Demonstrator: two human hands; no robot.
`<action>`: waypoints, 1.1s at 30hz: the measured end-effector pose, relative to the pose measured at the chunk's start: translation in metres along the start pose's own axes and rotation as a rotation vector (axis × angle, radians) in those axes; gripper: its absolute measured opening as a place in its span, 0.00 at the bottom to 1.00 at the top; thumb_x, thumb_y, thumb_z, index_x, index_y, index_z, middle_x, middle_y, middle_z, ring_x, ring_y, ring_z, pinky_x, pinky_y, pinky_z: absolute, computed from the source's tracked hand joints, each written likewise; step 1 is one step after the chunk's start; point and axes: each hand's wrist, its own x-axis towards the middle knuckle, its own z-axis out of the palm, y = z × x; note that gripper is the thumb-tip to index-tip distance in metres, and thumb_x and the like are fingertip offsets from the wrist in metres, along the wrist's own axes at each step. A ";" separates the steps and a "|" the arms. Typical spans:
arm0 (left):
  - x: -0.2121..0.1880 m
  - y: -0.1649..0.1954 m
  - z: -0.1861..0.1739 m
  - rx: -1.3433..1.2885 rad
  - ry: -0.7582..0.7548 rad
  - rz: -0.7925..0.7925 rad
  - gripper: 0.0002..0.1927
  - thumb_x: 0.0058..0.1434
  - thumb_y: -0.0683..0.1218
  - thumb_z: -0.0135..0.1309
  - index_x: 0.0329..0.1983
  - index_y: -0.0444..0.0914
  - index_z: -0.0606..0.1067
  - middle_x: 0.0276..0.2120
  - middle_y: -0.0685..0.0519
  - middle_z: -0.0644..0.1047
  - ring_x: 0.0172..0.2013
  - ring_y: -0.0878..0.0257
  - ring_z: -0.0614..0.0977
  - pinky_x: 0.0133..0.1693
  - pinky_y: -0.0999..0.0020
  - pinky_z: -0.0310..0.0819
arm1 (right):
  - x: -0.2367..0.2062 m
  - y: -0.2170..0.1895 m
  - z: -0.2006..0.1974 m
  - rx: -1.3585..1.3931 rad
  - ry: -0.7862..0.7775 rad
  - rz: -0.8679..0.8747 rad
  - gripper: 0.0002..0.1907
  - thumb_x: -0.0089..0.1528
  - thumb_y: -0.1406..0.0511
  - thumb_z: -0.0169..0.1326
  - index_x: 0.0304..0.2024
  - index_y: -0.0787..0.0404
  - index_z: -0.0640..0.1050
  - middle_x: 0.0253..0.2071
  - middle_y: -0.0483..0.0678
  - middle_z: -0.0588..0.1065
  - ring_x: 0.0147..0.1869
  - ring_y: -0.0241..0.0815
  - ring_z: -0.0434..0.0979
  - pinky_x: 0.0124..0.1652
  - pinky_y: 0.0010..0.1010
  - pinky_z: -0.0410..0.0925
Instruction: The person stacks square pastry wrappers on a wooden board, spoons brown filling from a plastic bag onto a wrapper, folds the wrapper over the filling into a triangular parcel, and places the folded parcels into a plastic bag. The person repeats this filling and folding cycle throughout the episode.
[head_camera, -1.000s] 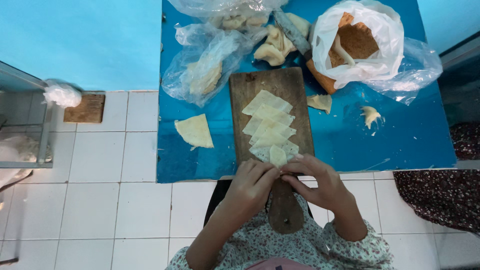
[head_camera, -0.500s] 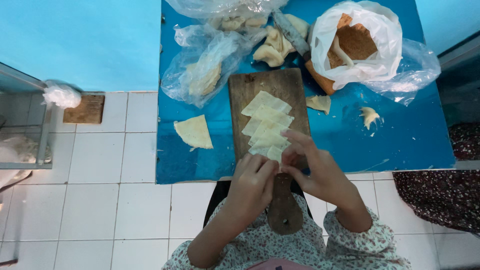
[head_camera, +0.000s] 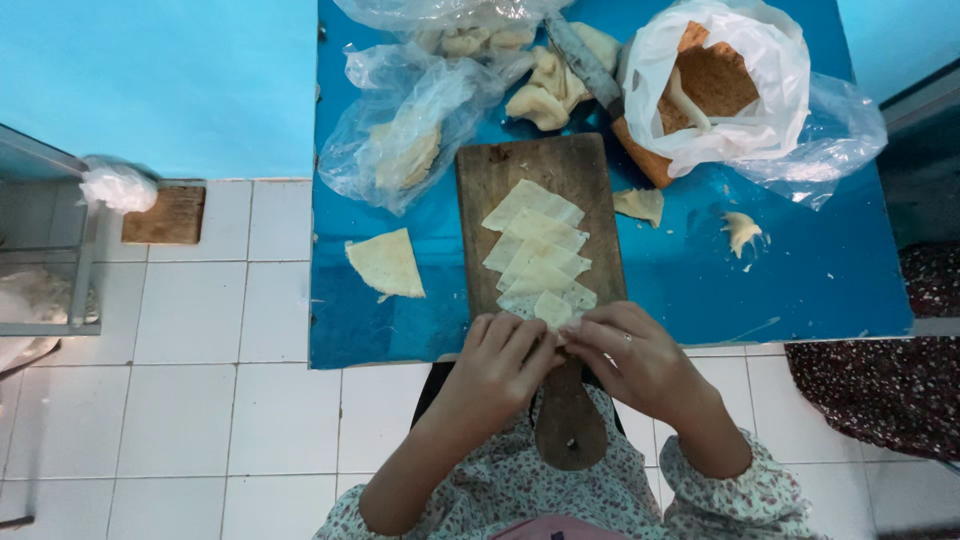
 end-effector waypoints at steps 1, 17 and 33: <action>0.000 0.000 0.000 0.017 0.005 -0.004 0.16 0.61 0.43 0.58 0.49 0.30 0.77 0.43 0.48 0.74 0.44 0.53 0.75 0.47 0.56 0.68 | 0.001 0.001 0.001 0.020 -0.001 -0.002 0.20 0.56 0.73 0.67 0.49 0.64 0.76 0.43 0.53 0.77 0.46 0.53 0.79 0.42 0.38 0.73; -0.001 0.002 0.010 -0.022 0.055 -0.089 0.17 0.55 0.39 0.58 0.49 0.33 0.78 0.41 0.50 0.76 0.45 0.53 0.76 0.50 0.49 0.64 | 0.008 -0.002 -0.003 0.038 -0.042 0.094 0.26 0.55 0.73 0.66 0.53 0.56 0.71 0.40 0.51 0.77 0.46 0.50 0.79 0.41 0.37 0.73; 0.012 -0.007 -0.006 -0.010 0.037 -0.076 0.07 0.60 0.42 0.61 0.42 0.39 0.79 0.40 0.54 0.75 0.45 0.56 0.76 0.55 0.42 0.61 | 0.050 -0.005 -0.016 0.261 -0.207 0.478 0.38 0.53 0.76 0.63 0.63 0.59 0.63 0.31 0.48 0.82 0.37 0.47 0.87 0.36 0.34 0.75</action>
